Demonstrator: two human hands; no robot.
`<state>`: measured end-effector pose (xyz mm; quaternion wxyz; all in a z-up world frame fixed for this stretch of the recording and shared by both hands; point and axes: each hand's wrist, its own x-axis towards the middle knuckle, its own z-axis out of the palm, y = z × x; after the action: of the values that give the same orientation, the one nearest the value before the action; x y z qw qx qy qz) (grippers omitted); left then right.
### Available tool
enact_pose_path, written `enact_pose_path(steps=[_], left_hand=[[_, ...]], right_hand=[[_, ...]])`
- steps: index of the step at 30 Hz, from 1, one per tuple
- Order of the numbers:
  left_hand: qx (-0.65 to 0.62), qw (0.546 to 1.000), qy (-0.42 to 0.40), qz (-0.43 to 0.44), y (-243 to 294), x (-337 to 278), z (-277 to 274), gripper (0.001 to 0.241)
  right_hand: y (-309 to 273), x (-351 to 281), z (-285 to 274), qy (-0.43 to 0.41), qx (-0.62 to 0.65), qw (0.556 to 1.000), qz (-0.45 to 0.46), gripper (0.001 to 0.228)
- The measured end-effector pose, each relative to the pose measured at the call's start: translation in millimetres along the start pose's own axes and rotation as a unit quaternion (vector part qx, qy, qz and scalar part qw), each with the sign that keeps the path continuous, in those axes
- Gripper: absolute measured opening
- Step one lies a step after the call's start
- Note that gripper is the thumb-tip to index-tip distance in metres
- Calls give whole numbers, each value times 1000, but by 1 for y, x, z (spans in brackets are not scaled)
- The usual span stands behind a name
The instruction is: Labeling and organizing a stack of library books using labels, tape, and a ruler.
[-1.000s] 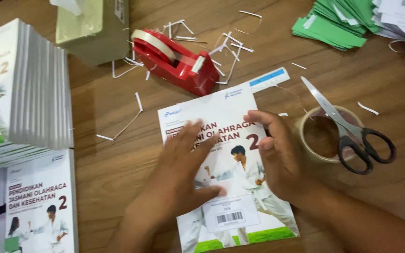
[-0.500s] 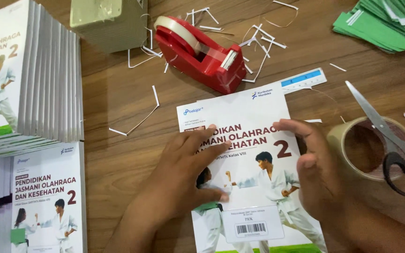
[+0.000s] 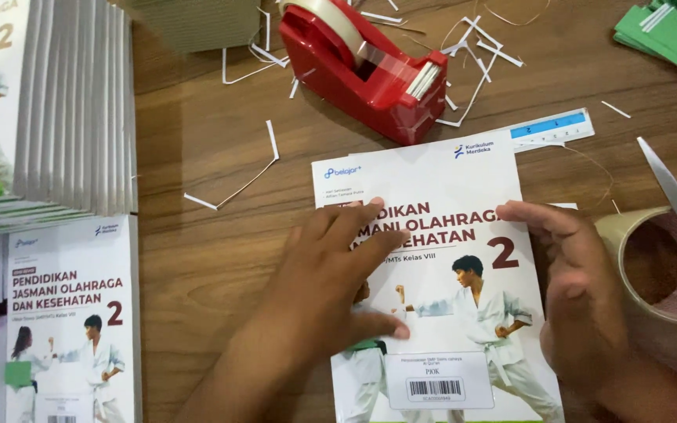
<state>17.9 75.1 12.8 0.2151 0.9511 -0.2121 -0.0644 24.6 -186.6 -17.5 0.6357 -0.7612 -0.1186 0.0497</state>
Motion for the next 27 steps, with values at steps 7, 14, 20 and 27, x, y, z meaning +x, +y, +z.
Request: enact_pose_path(steps=[7,14,20,27], left_hand=[[-22,995,95,28,-8,4,-8,27],[-102,963,149,-201,-3,-37,-31,40],[-6,944,43,-328,51,-68,31,94],[-256,895,162,-326,98,-80,54,91]], right_hand=[[1,0,2,-9,8,999,-35,85],[6,0,-2,-17,-43,994,-98,79],[4,-2,-4,-26,-57,994,-86,75],[14,-4,-3,21,-116,986,-117,77]])
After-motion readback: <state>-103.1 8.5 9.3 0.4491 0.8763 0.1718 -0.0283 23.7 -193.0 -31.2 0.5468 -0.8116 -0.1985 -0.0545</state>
